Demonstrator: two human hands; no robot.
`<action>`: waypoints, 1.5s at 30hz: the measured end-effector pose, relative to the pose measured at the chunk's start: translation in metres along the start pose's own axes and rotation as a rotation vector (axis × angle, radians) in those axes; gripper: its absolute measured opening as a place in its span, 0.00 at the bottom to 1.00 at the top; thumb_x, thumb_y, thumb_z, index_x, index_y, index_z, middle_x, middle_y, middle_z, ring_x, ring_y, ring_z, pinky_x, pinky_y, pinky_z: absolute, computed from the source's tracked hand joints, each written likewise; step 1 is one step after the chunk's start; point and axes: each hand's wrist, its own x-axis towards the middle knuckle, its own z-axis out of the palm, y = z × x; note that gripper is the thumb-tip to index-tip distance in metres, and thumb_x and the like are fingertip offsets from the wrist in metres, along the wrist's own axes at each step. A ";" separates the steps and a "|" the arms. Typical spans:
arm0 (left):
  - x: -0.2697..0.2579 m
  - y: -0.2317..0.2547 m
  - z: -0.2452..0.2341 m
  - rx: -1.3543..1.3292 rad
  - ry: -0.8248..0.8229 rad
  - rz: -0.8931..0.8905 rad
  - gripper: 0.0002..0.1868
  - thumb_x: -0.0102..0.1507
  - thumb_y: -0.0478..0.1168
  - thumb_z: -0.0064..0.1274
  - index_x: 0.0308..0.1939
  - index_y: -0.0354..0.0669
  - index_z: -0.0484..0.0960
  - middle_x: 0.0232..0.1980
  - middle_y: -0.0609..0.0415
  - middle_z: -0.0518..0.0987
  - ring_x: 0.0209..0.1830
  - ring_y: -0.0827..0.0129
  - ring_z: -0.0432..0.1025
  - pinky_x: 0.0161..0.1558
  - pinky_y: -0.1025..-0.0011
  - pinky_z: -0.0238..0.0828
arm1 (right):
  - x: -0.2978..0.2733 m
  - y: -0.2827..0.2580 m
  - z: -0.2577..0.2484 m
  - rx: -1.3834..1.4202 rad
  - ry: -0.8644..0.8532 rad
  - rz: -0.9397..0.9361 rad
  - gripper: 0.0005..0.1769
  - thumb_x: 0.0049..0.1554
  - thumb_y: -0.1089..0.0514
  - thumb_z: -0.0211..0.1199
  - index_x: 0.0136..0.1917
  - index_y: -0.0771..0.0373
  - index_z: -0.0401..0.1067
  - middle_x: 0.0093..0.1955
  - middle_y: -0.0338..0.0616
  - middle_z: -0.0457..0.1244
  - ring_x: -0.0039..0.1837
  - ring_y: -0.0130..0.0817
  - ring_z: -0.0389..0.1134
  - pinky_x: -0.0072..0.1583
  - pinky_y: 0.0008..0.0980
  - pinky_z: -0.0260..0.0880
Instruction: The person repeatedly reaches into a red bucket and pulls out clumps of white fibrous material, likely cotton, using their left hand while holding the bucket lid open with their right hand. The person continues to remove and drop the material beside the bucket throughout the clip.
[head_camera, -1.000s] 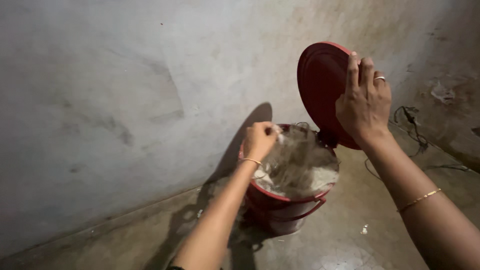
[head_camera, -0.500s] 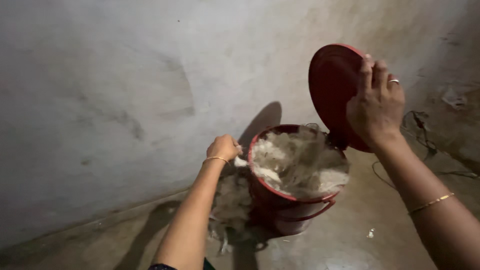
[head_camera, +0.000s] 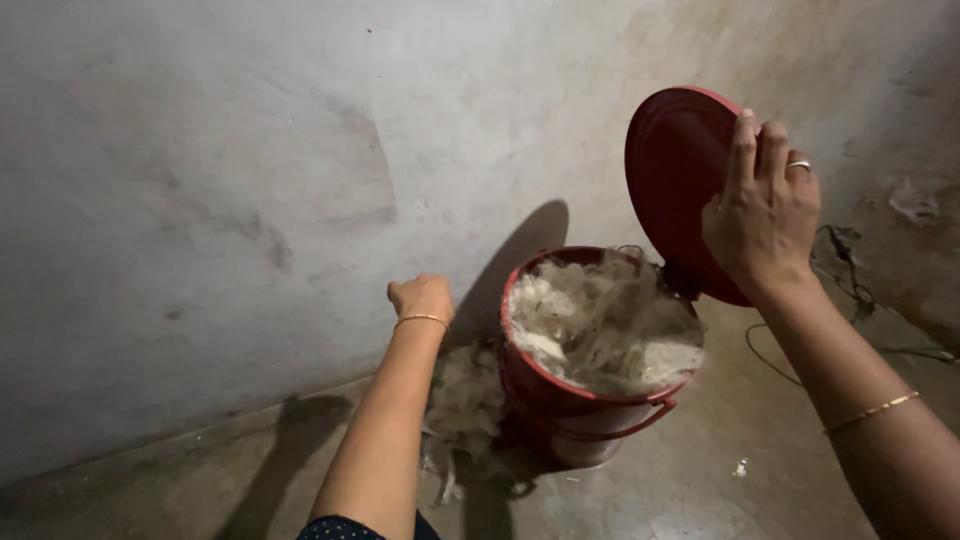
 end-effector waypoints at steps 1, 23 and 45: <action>0.001 0.000 0.001 0.007 -0.023 -0.017 0.13 0.62 0.39 0.55 0.49 0.51 0.89 0.55 0.50 0.85 0.56 0.53 0.79 0.62 0.49 0.64 | 0.000 0.000 0.000 -0.001 0.005 -0.001 0.46 0.52 0.60 0.62 0.81 0.70 0.53 0.70 0.59 0.57 0.60 0.55 0.65 0.58 0.46 0.69; -0.010 0.063 0.000 -0.176 0.254 0.243 0.12 0.65 0.46 0.52 0.41 0.48 0.89 0.46 0.43 0.85 0.48 0.47 0.80 0.58 0.48 0.69 | -0.001 -0.003 0.004 0.009 0.092 -0.018 0.45 0.52 0.61 0.61 0.81 0.69 0.55 0.72 0.58 0.58 0.59 0.53 0.66 0.56 0.46 0.69; -0.046 0.110 -0.037 -0.443 -0.045 0.601 0.31 0.48 0.65 0.68 0.48 0.54 0.88 0.47 0.45 0.87 0.51 0.51 0.79 0.57 0.58 0.75 | -0.001 0.001 0.005 0.029 0.087 0.002 0.44 0.53 0.62 0.62 0.81 0.69 0.53 0.72 0.58 0.57 0.59 0.53 0.65 0.56 0.45 0.69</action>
